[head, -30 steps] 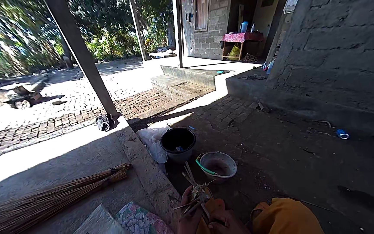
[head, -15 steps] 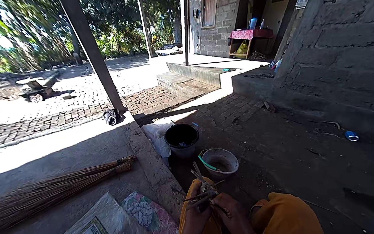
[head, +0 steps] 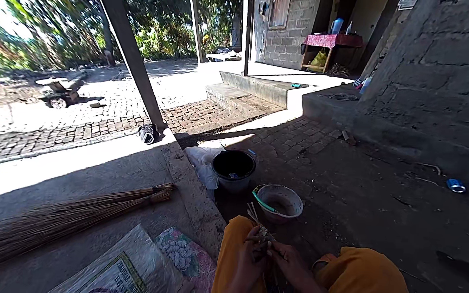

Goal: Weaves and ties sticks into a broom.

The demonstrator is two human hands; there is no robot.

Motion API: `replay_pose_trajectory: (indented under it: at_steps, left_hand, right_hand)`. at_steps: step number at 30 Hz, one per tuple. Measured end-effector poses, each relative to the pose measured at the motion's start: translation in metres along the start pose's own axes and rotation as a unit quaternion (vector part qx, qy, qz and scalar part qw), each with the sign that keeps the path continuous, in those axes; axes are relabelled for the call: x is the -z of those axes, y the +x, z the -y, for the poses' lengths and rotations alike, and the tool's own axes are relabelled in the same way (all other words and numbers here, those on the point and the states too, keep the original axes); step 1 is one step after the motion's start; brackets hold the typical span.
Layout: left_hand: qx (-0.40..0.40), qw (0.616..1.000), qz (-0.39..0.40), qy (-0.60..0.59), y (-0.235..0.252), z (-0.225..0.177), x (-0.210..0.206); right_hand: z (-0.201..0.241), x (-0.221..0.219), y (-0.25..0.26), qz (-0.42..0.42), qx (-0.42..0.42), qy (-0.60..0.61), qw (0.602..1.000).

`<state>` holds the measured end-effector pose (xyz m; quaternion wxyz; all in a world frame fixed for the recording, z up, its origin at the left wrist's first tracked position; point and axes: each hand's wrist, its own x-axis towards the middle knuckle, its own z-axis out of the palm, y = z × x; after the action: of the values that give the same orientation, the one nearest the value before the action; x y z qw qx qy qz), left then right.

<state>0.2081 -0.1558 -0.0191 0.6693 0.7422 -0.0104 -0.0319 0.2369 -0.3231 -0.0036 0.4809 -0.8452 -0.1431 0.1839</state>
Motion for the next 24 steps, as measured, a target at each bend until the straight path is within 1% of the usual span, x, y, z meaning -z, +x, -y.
replay_pose_trajectory:
  at_steps: [3, 6, 9, 12, 14, 17, 20, 22, 24]
  left_hand:
    - [0.004, 1.000, -0.001, 0.022, 0.000, 0.006, 0.003]
    - [0.006, 1.000, -0.013, 0.022, -0.004, 0.009, 0.008]
    - [0.011, 1.000, -0.017, 0.004, -0.007, 0.007, 0.010]
    - [0.012, 1.000, -0.018, -0.004, -0.006, 0.008, 0.008]
    - [0.009, 1.000, -0.010, -0.004, -0.004, 0.007, 0.007]
    - [0.006, 1.000, -0.008, -0.022, -0.001, 0.001, 0.004]
    - [-0.005, 0.999, -0.012, -0.033, 0.002, -0.011, 0.004]
    - [-0.019, 0.999, -0.015, -0.042, 0.007, -0.016, 0.005]
    - [-0.011, 0.999, -0.020, -0.049, 0.011, -0.021, 0.007]
  right_hand:
    - [-0.005, 0.001, 0.005, 0.040, 0.022, -0.007, 0.999]
    - [-0.007, -0.002, 0.003, 0.040, 0.056, -0.012, 0.998]
    - [-0.009, -0.009, -0.002, -0.007, 0.077, 0.029, 0.997]
    - [-0.008, -0.014, -0.006, -0.069, 0.074, 0.086, 0.991]
    - [-0.011, -0.014, -0.003, -0.089, 0.076, 0.101, 0.988]
    - [-0.009, -0.006, -0.001, -0.077, 0.063, 0.085, 0.991]
    - [-0.001, 0.006, 0.000, -0.064, 0.058, 0.096, 0.992]
    - [0.007, 0.016, 0.000, -0.051, 0.073, 0.109, 0.990]
    - [0.016, 0.025, 0.000, -0.043, 0.089, 0.120, 0.988]
